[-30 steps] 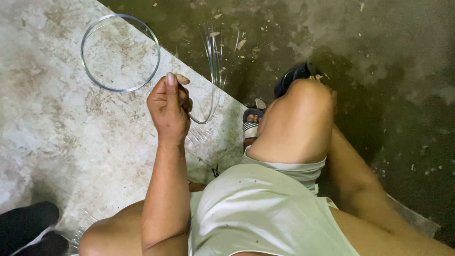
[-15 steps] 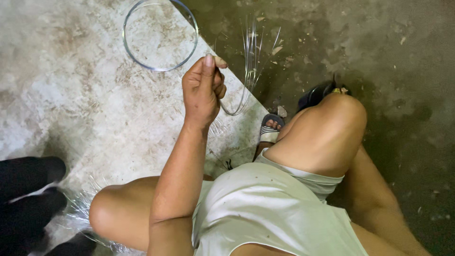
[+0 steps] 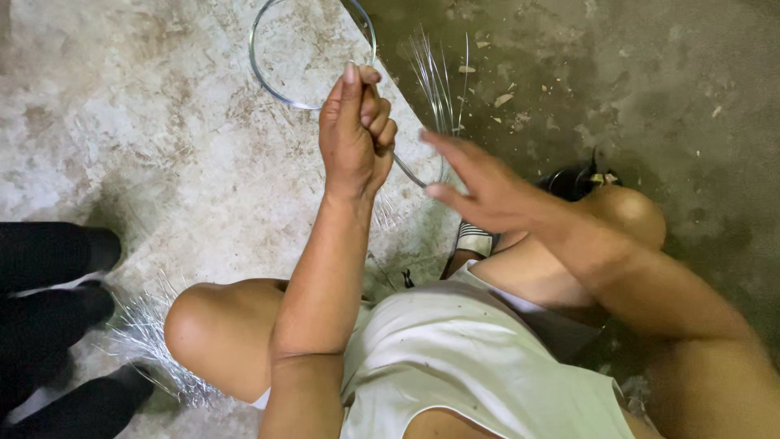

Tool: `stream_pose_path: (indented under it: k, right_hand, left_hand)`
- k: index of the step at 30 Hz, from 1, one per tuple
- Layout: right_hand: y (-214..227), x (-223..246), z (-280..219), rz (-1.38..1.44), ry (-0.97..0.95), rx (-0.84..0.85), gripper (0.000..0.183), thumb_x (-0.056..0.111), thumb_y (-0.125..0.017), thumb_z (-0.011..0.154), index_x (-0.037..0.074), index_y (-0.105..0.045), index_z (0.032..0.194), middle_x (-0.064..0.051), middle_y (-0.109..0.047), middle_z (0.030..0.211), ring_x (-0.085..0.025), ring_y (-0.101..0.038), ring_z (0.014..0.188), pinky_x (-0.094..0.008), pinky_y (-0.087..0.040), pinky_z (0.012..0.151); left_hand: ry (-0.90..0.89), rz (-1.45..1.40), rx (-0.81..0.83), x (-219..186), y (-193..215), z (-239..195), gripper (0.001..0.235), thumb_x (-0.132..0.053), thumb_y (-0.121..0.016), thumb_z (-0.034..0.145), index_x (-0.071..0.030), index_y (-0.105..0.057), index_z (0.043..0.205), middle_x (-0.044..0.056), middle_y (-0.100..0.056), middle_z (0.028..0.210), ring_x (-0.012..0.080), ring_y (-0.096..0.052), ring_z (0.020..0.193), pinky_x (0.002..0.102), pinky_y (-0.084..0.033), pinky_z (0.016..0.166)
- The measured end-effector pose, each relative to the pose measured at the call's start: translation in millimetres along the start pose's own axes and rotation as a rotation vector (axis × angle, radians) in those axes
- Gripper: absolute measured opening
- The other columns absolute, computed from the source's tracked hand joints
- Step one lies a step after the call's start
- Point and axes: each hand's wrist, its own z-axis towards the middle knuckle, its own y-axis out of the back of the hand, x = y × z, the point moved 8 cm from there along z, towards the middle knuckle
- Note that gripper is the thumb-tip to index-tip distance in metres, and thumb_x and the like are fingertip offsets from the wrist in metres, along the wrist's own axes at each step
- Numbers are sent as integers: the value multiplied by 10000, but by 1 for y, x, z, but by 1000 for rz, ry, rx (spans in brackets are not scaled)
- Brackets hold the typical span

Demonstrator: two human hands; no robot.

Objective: The person sits on the floor and bends a long piece of metal wire into a circular shape. They use pliers to cut the wire and then continue to bend and shape it by hand.

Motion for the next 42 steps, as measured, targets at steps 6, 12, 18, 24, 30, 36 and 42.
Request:
stream_pose_path:
  k: [6,12,18,24,30,36,42]
  right_hand:
    - [-49,16,40,-26,205,-120,59,109,-593,1029,65,-615,1063,-112,-666,829,-315,-675,750,-425,-539,664]
    - [-68,-20,40,-397,236,179,76,182,-644,924,108,-629,937,-85,-656,699,-335,-670,621,-497,-505,506]
    - [-90,-30,35,-480,242,362,114,210,-577,946,98,-598,949,-96,-650,686,-346,-665,597,-500,-511,502]
    - [-93,-18,30,-394,200,402,109,191,-591,931,83,-599,942,-117,-666,702,-379,-651,604,-521,-502,510]
    - [-66,-41,52,-97,-68,415,100,158,-604,941,117,-678,996,-184,-680,735,-412,-650,705,-524,-498,615]
    - [-47,-37,72,83,22,402,172,91,-569,904,118,-686,1028,-139,-748,864,-379,-694,783,-494,-531,681]
    - [-28,-45,70,216,-83,486,267,293,-553,1043,123,-758,1018,-32,-609,684,-169,-519,635,-350,-443,587]
  left_hand:
    - [-154,-107,-243,-78,119,3,244,-294,-551,1097,-68,-610,1026,-56,-376,652,56,-248,513,254,-179,444]
    - [-144,-134,-525,-103,251,-25,220,-291,-617,1059,-85,-609,982,-57,-356,607,67,-229,484,252,-168,425]
    - [-104,12,-603,-85,294,-33,250,-308,-569,1081,-67,-615,1033,-49,-358,640,74,-230,524,253,-198,467]
    - [140,213,-832,-69,280,-44,545,-416,-533,1006,40,-534,1305,193,-722,1030,280,-703,878,353,-585,799]
    - [-296,1592,-132,-43,92,-47,450,-249,-689,1005,-11,-592,1375,233,-585,1430,403,-537,1351,448,-416,1147]
    - [11,1814,269,2,4,-49,375,-391,-574,1045,-71,-692,889,170,-700,732,403,-674,735,526,-503,670]
    - [-311,1745,244,-37,-13,-45,380,-381,-720,950,-76,-719,724,157,-601,544,338,-573,497,443,-431,472]
